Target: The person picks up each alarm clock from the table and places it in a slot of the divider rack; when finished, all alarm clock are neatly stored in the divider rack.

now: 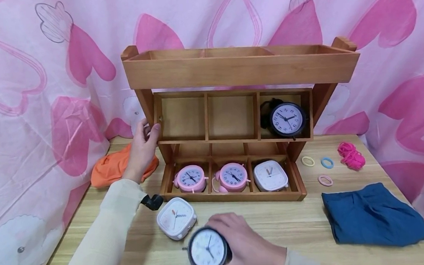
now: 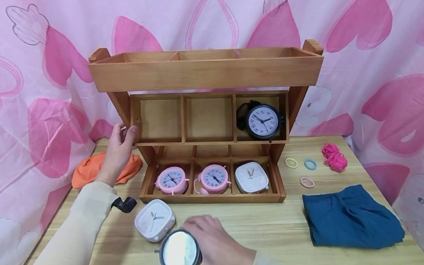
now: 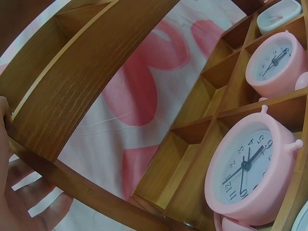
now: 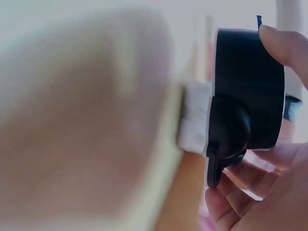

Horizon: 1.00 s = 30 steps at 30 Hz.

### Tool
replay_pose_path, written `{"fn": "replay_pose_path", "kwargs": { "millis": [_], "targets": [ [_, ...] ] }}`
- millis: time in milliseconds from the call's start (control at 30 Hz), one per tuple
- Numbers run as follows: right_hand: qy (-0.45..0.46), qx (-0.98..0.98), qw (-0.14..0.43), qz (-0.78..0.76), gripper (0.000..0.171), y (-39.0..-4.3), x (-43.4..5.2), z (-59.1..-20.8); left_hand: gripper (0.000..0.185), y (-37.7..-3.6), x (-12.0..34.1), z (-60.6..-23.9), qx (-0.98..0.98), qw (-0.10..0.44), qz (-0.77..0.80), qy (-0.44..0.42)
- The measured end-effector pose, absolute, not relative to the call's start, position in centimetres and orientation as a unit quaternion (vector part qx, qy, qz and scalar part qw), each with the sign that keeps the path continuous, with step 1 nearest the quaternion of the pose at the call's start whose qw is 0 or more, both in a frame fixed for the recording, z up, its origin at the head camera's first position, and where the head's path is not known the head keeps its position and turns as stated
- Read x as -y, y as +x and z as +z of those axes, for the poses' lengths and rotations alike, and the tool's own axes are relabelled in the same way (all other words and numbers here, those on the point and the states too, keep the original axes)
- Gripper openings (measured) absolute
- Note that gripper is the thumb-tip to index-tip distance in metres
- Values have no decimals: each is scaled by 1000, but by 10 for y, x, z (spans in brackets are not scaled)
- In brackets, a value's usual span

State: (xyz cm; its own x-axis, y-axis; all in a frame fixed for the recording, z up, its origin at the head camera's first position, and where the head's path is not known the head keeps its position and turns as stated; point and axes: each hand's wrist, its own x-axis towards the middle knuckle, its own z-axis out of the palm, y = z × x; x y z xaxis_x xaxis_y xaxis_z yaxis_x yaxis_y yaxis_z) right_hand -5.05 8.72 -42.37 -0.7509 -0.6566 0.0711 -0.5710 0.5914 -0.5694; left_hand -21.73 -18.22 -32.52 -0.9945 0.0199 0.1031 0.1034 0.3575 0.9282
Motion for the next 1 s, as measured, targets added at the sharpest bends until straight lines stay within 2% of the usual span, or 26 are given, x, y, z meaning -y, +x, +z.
{"fn": "replay_pose_path", "kwargs": {
  "millis": [200,367,700,1000],
  "targets": [
    [-309,-897,-58,-312,105,-74,-98,-379,62,-218,183,-326,822,36,-567,-40],
    [-285,-895,-114,-324,103,-94,-115,-351,62,-217,183,-325,823,36,-566,-42],
    [-215,-897,-198,-331,96,-140,-143,-300,66,-231,189,-340,822,47,-565,-46],
    [-172,-917,-201,-298,97,-185,-143,-290,62,-222,185,-330,821,47,-567,-51]
  ]
}}
